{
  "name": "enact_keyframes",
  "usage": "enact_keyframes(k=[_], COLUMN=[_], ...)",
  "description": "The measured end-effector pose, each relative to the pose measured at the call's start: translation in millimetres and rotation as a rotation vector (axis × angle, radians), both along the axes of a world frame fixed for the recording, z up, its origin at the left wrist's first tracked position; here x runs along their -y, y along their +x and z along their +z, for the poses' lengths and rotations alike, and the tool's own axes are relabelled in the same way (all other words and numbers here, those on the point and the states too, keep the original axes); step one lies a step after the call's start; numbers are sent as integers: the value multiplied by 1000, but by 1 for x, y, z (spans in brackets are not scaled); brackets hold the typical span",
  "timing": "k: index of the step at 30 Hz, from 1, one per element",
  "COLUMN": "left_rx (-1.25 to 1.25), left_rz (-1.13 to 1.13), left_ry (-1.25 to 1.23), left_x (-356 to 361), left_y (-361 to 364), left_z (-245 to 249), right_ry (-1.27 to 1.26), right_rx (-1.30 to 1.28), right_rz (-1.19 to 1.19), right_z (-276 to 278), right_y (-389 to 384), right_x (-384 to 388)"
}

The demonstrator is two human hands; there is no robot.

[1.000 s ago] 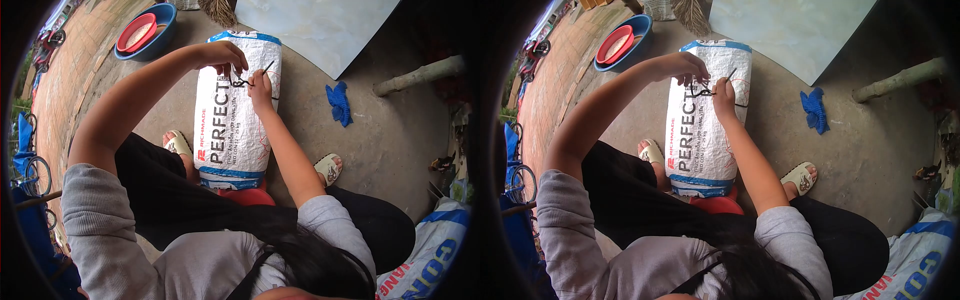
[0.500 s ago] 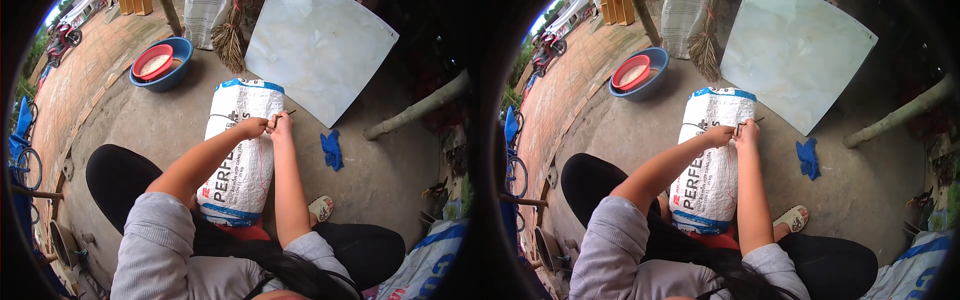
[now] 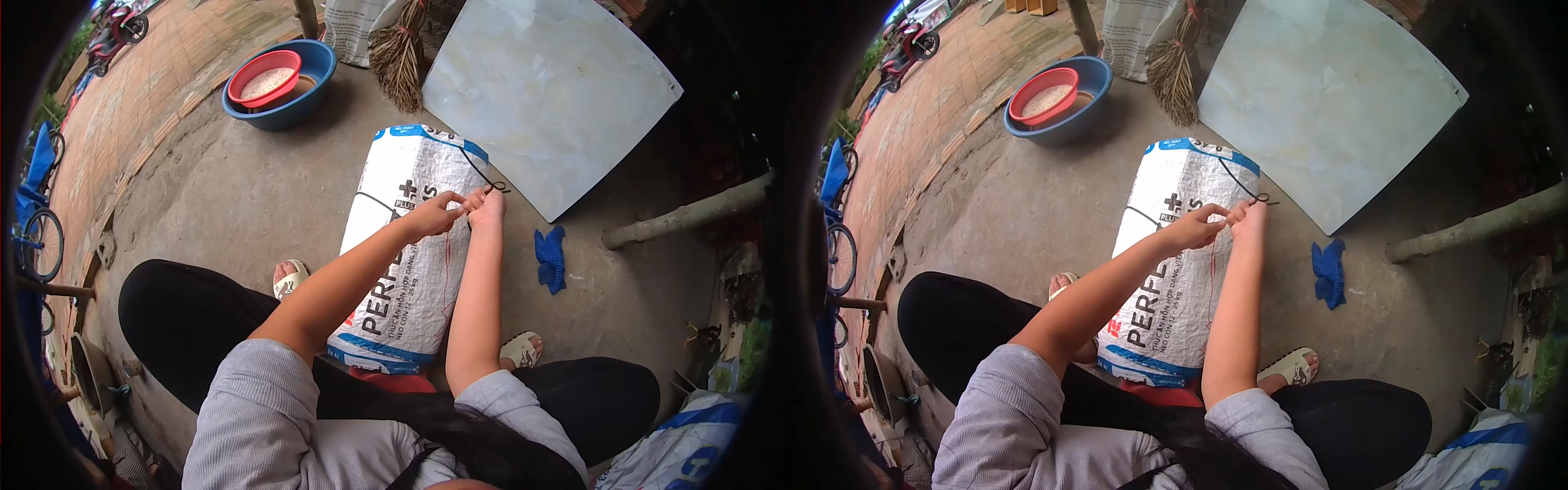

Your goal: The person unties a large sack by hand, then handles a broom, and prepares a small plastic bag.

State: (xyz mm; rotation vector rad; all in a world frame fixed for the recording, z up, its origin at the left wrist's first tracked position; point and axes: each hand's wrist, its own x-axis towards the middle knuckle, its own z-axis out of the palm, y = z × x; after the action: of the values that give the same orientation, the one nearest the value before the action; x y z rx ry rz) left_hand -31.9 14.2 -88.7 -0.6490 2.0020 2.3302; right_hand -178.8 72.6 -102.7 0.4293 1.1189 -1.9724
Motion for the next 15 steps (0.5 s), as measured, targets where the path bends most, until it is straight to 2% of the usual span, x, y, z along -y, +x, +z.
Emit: enact_keyframes(k=[1,2,3,5,6,7,9,13,15], left_rx=[33,75,-12,-21,-65,-80,-156,-345,-351], left_rz=[24,32,9,-63,-50,-17,116,434,393], left_ry=[-57,-242,-408,-354,-215,-168,-209,-155,-23], left_x=[0,2,10,26,36,44,52,76,71], left_y=[0,0,-4,-1,0,4,7,0,-3], left_z=[6,12,-5,24,35,49,69,75,70], right_ry=[6,73,140,75,76,80,74,118,96], right_rx=[0,-49,-92,-114,-212,-310,-325,-447,-507], right_rz=[4,-12,-28,34,72,108,109,249,324], right_z=[4,8,9,7,7,11,16,12,12], right_y=[4,8,12,5,2,3,7,19,28], right_x=[2,4,3,-3,-3,-3,-1,-1,-1])
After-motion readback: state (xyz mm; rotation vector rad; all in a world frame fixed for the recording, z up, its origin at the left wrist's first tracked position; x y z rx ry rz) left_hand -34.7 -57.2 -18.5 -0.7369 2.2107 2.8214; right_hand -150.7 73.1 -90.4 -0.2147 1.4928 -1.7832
